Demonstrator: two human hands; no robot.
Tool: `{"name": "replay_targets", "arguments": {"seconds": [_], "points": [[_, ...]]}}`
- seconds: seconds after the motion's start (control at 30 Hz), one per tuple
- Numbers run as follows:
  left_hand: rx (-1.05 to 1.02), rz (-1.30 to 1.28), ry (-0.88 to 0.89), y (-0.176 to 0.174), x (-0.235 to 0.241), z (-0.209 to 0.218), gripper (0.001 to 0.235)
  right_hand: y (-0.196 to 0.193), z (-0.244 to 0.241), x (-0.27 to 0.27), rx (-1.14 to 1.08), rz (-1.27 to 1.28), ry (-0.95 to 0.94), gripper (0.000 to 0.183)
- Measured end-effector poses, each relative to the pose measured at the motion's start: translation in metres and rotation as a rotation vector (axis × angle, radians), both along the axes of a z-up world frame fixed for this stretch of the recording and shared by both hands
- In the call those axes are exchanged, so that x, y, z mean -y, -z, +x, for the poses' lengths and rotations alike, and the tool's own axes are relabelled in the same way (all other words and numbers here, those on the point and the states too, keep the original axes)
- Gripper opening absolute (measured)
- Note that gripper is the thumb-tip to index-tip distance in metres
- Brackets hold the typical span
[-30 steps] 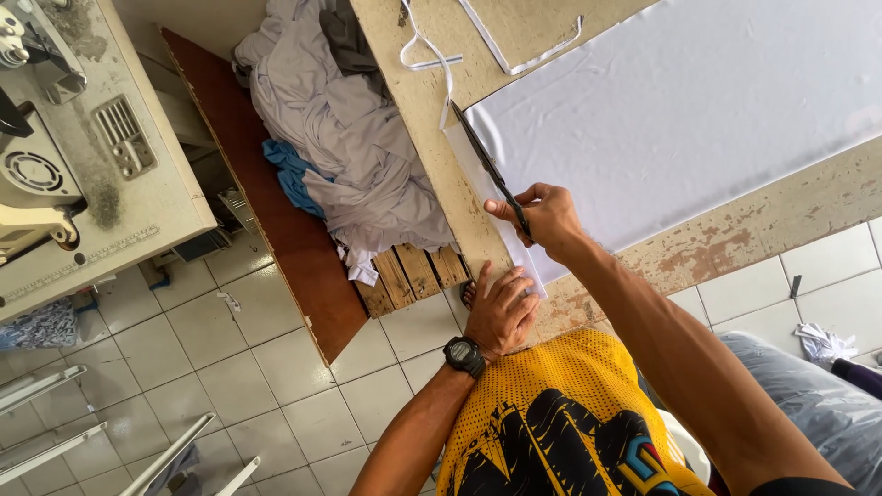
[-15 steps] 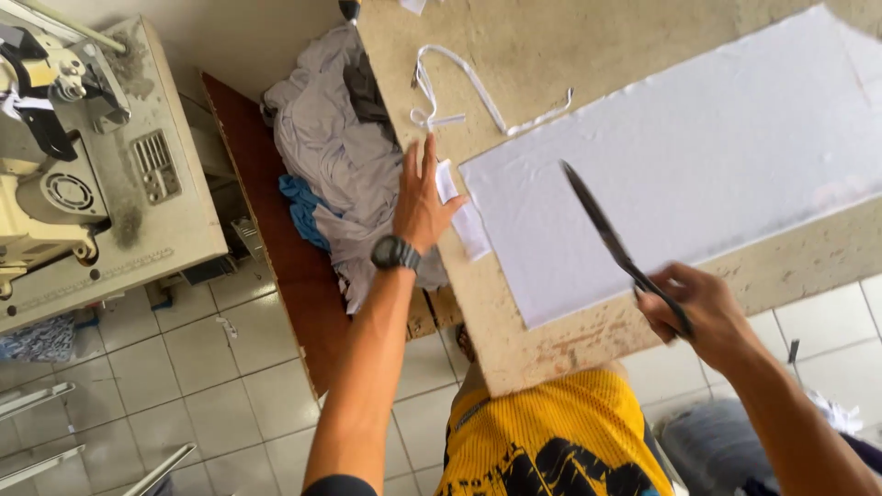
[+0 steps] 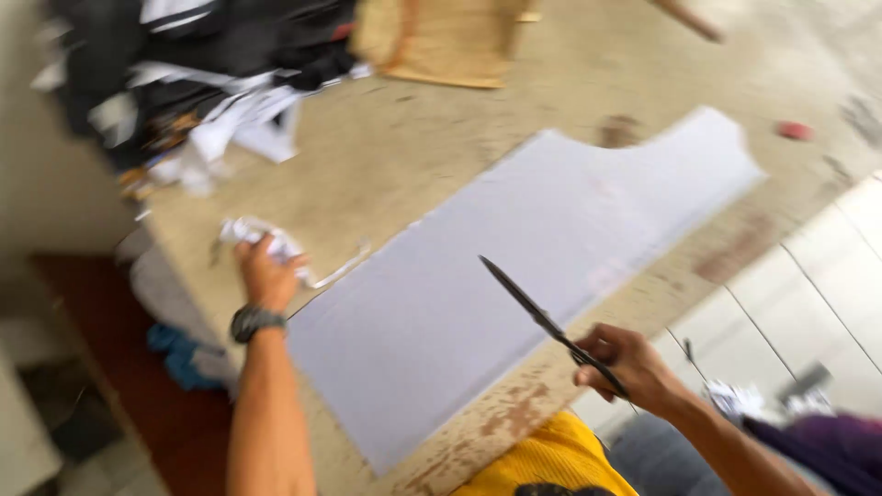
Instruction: Tracing a pattern onto fabric with chalk and cutting it out using tailor's scissors, followed by organizing finished jersey pieces.
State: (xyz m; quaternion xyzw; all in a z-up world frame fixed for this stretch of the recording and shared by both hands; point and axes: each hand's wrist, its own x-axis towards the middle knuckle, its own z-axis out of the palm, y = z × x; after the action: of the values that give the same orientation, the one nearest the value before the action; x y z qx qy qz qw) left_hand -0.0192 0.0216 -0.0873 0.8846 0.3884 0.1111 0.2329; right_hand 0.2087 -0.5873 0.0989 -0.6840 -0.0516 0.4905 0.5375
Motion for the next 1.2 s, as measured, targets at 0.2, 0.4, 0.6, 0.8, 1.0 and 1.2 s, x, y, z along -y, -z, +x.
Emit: {"name": "replay_targets", "arguments": {"seconds": [0.2, 0.4, 0.6, 0.8, 1.0, 1.2], "points": [[0.201, 0.148, -0.069, -0.015, 0.004, -0.005, 0.03, -0.035, -0.01, 0.064, -0.081, 0.277, 0.181, 0.046], [0.392, -0.071, -0.077, -0.161, 0.172, 0.039, 0.023, -0.044, -0.029, 0.137, -0.114, 0.217, 0.361, 0.042], [0.384, -0.48, 0.042, -0.202, 0.372, 0.078, 0.027, -0.045, 0.039, 0.17, 0.08, 0.226, 0.492, 0.029], [0.206, -0.995, 0.516, -0.234, 0.559, 0.196, 0.02, -0.048, 0.182, 0.23, 0.274, 0.092, 0.592, 0.032], [0.064, -0.922, 0.794, -0.176, 0.698, 0.347, 0.019, -0.072, 0.321, 0.285, 0.402, -0.089, 0.449, 0.034], [-0.141, -0.974, 1.019, -0.233, 0.701, 0.511, 0.018, -0.083, 0.367, 0.373, 0.55, -0.135, 0.538, 0.034]]}}
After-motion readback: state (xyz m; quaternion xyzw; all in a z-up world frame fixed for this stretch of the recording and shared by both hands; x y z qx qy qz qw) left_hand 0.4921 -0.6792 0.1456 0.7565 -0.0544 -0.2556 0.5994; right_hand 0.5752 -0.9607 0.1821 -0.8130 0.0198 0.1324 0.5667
